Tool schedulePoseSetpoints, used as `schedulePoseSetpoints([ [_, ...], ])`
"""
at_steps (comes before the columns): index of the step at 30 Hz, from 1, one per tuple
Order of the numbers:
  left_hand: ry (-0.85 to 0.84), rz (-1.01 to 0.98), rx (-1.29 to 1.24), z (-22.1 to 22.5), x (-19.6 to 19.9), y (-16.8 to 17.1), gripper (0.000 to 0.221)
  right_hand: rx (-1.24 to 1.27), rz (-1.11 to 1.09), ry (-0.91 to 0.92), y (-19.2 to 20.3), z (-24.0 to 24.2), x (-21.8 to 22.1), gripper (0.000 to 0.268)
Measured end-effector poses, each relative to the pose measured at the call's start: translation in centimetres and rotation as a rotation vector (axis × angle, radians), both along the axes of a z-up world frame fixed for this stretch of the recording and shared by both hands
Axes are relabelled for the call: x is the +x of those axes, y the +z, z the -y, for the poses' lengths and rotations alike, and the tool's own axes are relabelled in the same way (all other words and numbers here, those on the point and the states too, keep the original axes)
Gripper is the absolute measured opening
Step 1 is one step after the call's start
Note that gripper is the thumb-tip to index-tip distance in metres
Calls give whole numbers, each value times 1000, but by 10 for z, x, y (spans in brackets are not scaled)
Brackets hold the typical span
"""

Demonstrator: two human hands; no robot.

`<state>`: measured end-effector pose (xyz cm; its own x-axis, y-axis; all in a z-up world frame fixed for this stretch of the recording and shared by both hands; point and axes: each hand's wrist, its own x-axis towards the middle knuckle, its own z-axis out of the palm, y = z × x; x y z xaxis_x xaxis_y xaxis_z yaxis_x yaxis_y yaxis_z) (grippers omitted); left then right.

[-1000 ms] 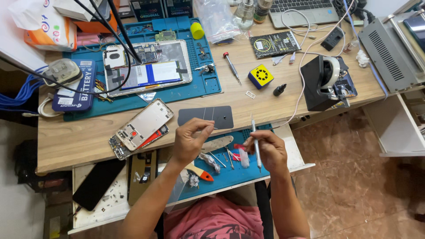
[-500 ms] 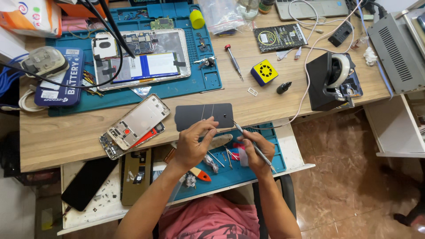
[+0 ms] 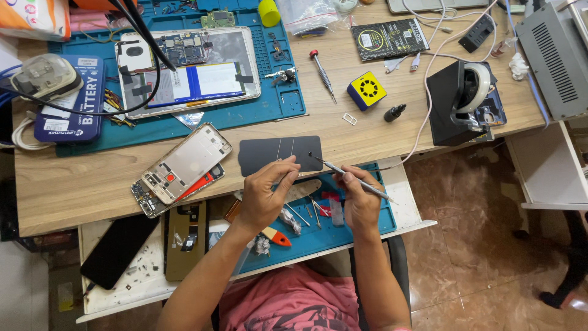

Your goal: The person applies a small amount of liquid to a tiny component, then uses a precision tool to manipulate it. They repeatedly inspect the component under a portable UV light and continue to adjust it with the tool.

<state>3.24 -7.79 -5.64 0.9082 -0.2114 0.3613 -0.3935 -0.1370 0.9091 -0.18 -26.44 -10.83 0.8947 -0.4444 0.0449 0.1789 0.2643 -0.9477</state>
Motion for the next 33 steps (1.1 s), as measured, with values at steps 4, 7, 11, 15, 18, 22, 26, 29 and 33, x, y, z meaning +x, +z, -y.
schedulePoseSetpoints([
  [4,-8,-11,18,-1,0,0,11,16,-24,-23,1,-3,4,16],
  [7,-13,-11,36,0,0,-2,11,3,-18,-53,4,-1,7,16],
  [11,-12,-35,58,0,0,-3,12,-83,-23,-101,4,4,13,12],
  [15,-8,-26,113,1,0,-5,12,-45,-47,-129,-5,5,15,12],
  [18,-19,-8,129,2,1,-3,11,-47,-59,-146,-10,7,15,12],
  [22,-25,-10,135,2,2,-8,11,-55,-65,-147,-10,7,15,12],
  [26,-33,-6,153,1,3,-9,11,-47,-66,-154,-8,6,15,13],
  [29,-43,-2,152,1,3,-9,11,-43,-70,-155,-9,6,16,13],
  [33,-55,-13,155,0,3,-11,10,-38,-70,-152,-11,8,15,12],
])
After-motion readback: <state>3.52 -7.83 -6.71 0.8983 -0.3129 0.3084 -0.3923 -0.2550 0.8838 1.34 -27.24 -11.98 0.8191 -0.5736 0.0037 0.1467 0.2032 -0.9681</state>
